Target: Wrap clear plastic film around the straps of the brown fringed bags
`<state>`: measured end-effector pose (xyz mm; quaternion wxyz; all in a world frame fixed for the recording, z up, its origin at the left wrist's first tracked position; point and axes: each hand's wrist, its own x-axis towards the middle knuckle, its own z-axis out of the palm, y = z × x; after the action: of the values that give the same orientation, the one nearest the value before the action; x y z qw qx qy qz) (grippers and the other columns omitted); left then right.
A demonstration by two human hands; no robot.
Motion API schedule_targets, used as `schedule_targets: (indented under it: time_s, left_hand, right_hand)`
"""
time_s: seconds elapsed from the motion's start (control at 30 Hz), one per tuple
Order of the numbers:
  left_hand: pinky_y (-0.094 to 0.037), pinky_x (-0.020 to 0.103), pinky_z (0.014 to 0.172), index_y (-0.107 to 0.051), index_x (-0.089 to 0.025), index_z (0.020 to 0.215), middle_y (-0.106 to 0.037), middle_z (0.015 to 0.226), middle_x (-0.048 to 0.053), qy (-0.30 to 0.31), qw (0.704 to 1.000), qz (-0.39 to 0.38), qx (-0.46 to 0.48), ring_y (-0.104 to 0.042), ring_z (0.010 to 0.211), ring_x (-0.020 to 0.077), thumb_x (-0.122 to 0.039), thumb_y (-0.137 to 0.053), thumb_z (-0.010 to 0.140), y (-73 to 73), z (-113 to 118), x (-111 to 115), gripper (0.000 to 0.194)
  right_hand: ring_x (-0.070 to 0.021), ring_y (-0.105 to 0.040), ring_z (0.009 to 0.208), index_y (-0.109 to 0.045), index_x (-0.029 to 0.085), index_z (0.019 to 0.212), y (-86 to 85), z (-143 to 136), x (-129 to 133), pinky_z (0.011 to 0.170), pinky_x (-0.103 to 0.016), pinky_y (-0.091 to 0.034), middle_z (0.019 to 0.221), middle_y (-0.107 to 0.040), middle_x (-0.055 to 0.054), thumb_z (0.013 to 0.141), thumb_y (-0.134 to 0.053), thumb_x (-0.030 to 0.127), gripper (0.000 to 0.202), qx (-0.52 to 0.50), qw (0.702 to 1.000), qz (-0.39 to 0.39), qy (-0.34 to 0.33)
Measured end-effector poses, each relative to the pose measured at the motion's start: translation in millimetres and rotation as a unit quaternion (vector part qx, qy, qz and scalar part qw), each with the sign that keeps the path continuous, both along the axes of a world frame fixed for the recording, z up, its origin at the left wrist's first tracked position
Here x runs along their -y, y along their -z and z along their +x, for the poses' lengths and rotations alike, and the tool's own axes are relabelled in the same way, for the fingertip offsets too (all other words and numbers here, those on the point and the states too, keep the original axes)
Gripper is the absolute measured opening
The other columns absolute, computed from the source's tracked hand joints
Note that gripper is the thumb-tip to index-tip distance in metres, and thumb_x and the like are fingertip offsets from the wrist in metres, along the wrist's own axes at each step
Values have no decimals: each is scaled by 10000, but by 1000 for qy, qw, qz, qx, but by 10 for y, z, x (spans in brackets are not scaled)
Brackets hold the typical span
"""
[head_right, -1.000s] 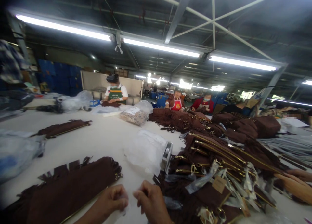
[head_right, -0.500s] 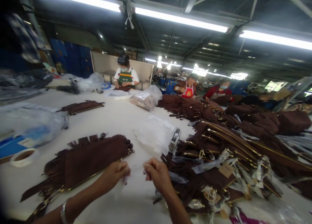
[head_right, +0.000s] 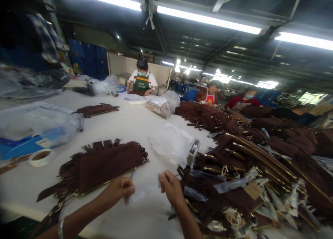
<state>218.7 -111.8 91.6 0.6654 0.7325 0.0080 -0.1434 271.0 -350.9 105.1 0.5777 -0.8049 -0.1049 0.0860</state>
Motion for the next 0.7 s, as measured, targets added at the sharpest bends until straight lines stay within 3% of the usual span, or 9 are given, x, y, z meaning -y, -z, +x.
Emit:
schedule_targets:
  time_s: [0.2,0.27,0.4,0.5,0.6,0.7]
  left_hand:
    - [-325,261,545,-478,-192,573,-536,518,-13,-10,986,159,59,-498,529,148,-396,-487,801,-67,-57,-37,306]
    - [-316,259,541,-465,-195,577,-514,525,-18,-11,982,177,62,-482,528,144,-441,-464,826,-36,-75,-59,350]
    - [-314,238,477,-468,-192,598,-491,515,-34,-11,999,38,-13,-444,470,119,-517,-588,735,102,-132,-145,373]
    - [-339,230,459,-525,-167,619,-541,543,-19,-10,995,-49,-87,-461,474,116,-445,-748,574,177,-226,-267,359]
    - [-323,214,466,-561,-146,624,-558,544,-15,-24,992,-48,-111,-457,484,102,-397,-788,544,186,-350,-405,348]
    - [-311,211,444,-530,-156,591,-510,522,-31,-57,994,-32,-92,-429,469,93,-489,-767,582,171,-452,-501,409]
  right_hand:
    - [-99,-464,473,-555,175,711,69,-17,-45,517,-230,-344,509,-554,35,842,-591,425,285,-46,998,36,-26]
    - [-98,-466,455,-536,182,691,85,-28,-78,487,-228,-343,538,-570,30,837,-592,454,313,-50,998,20,-23]
    - [-108,-473,449,-459,207,640,109,-26,-174,448,-223,-350,522,-519,46,836,-573,526,392,-45,999,-28,-1]
    - [-109,-463,454,-436,211,620,128,7,-254,464,-226,-361,494,-465,56,849,-549,551,426,-36,999,-35,21]
    - [-111,-446,477,-432,211,622,185,49,-317,494,-235,-384,508,-435,60,846,-556,558,431,-38,999,2,20]
    - [-120,-457,528,-481,206,673,263,65,-357,544,-249,-422,563,-441,57,836,-578,547,390,-55,997,42,-18]
